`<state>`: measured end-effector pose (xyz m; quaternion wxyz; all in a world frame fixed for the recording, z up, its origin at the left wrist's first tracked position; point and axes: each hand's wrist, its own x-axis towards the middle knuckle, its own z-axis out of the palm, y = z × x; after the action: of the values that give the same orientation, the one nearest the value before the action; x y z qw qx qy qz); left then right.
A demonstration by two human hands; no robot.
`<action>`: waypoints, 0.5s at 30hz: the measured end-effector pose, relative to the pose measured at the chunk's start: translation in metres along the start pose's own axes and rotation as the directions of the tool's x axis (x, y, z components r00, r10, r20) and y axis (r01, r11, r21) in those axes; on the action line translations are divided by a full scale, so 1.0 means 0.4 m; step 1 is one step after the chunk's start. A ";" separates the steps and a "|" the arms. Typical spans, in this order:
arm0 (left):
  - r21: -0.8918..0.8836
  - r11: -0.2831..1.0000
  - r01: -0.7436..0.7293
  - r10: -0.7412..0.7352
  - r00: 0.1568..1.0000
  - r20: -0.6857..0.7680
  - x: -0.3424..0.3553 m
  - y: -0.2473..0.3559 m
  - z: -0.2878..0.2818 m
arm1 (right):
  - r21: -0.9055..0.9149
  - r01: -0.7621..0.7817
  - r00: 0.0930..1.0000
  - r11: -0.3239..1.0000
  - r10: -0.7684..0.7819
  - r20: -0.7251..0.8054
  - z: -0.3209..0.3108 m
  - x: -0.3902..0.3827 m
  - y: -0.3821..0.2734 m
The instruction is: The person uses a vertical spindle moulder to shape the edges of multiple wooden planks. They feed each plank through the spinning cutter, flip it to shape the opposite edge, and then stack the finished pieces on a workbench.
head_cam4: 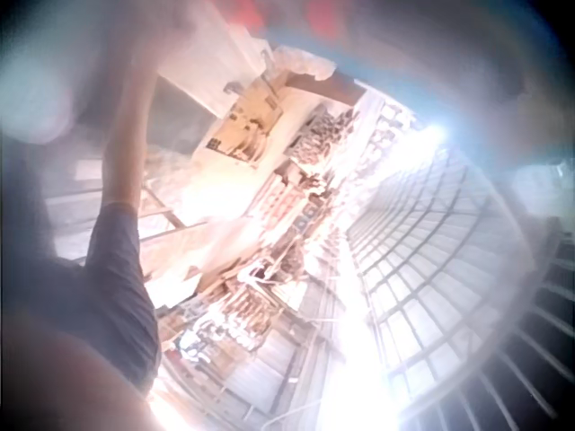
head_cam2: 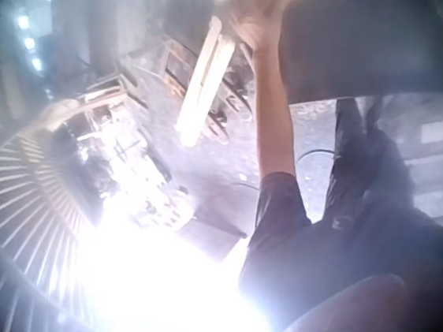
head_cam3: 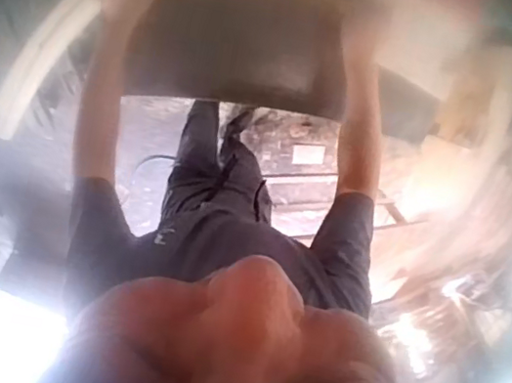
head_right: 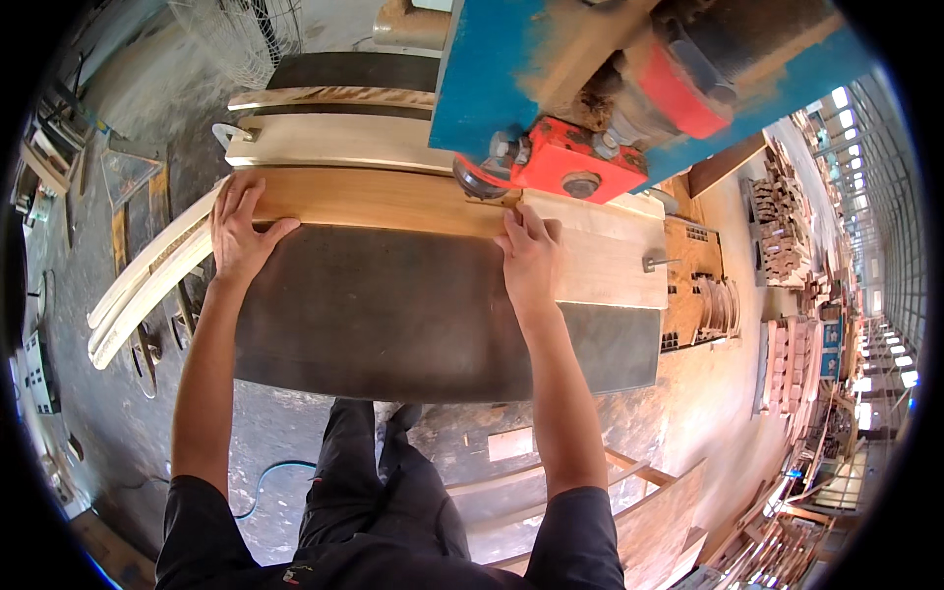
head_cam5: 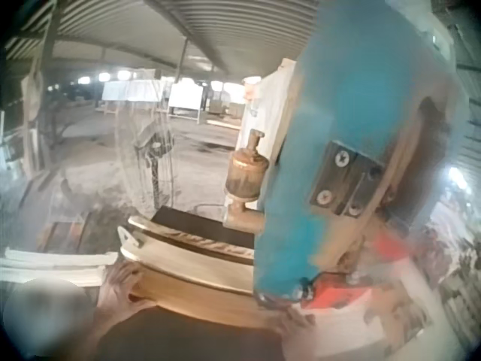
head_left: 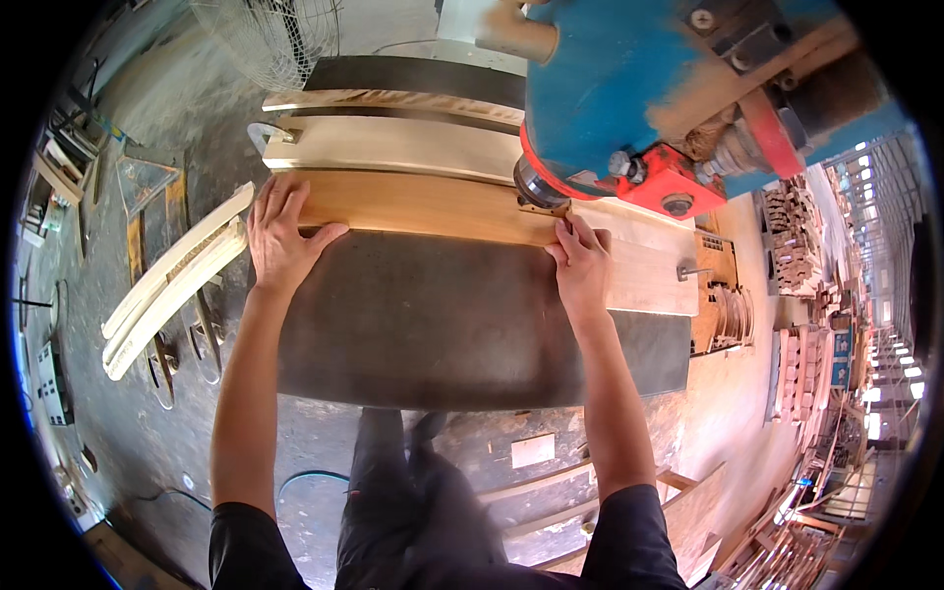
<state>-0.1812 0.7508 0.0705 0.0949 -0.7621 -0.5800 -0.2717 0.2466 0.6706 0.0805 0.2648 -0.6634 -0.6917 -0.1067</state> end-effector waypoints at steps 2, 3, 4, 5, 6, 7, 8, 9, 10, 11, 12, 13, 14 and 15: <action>-0.049 0.992 -0.118 0.121 0.991 0.054 0.018 -0.016 -0.016 | -0.068 0.003 1.000 0.998 -0.004 -0.014 -0.003 -0.004 -0.014; -0.086 0.982 -0.166 0.173 0.981 0.085 0.026 -0.018 -0.022 | -0.105 0.011 1.000 0.994 -0.013 -0.024 -0.005 -0.005 -0.020; -0.128 0.971 -0.203 0.217 0.970 0.109 0.037 -0.017 -0.024 | -0.143 0.015 0.999 0.990 -0.020 -0.035 -0.006 -0.006 -0.024; -0.120 0.964 -0.239 0.252 0.961 0.113 0.046 -0.012 -0.023 | -0.151 0.020 0.999 0.988 -0.026 -0.038 -0.007 -0.007 -0.028; -0.117 0.958 -0.263 0.277 0.954 0.115 0.053 -0.004 -0.017 | -0.162 0.022 0.999 0.987 -0.028 -0.039 -0.005 -0.009 -0.032; -0.119 0.946 -0.301 0.314 0.944 0.107 0.058 0.005 -0.012 | -0.176 0.015 0.999 0.984 -0.021 -0.031 -0.004 -0.012 -0.036; -0.124 0.946 -0.299 0.313 0.944 0.108 0.064 0.010 -0.006 | -0.187 0.012 0.998 0.982 -0.022 -0.054 -0.001 -0.015 -0.040; -0.138 0.945 -0.297 0.313 0.942 0.117 0.066 0.011 -0.003 | -0.200 0.005 0.998 0.980 -0.019 -0.067 0.002 -0.020 -0.046; -0.155 0.939 -0.307 0.326 0.939 0.110 0.069 0.009 0.001 | -0.212 -0.001 0.996 0.977 -0.017 -0.082 0.007 -0.024 -0.052; -0.183 0.930 -0.318 0.340 0.935 0.098 0.073 0.002 0.001 | -0.216 -0.020 0.996 0.976 0.001 -0.088 0.012 -0.027 -0.060; -0.192 0.921 -0.338 0.358 0.930 0.080 0.076 -0.008 0.000 | -0.219 -0.039 0.996 0.975 0.019 -0.091 0.017 -0.031 -0.069; -0.187 0.916 -0.354 0.374 0.924 0.083 0.079 -0.022 -0.003 | -0.223 -0.055 0.995 0.973 0.035 -0.094 0.022 -0.034 -0.081; -0.193 0.908 -0.371 0.390 0.918 0.073 0.083 -0.037 -0.007 | -0.227 -0.063 0.994 0.972 0.042 -0.098 0.028 -0.037 -0.094; -0.198 0.902 -0.384 0.403 0.913 0.066 0.088 -0.052 -0.010 | -0.232 -0.069 0.994 0.970 0.047 -0.102 0.035 -0.039 -0.108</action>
<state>-0.1956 0.7845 0.0887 0.0476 -0.8822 -0.3911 -0.2579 0.2009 0.6599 0.0697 0.2203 -0.7041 -0.6410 -0.2117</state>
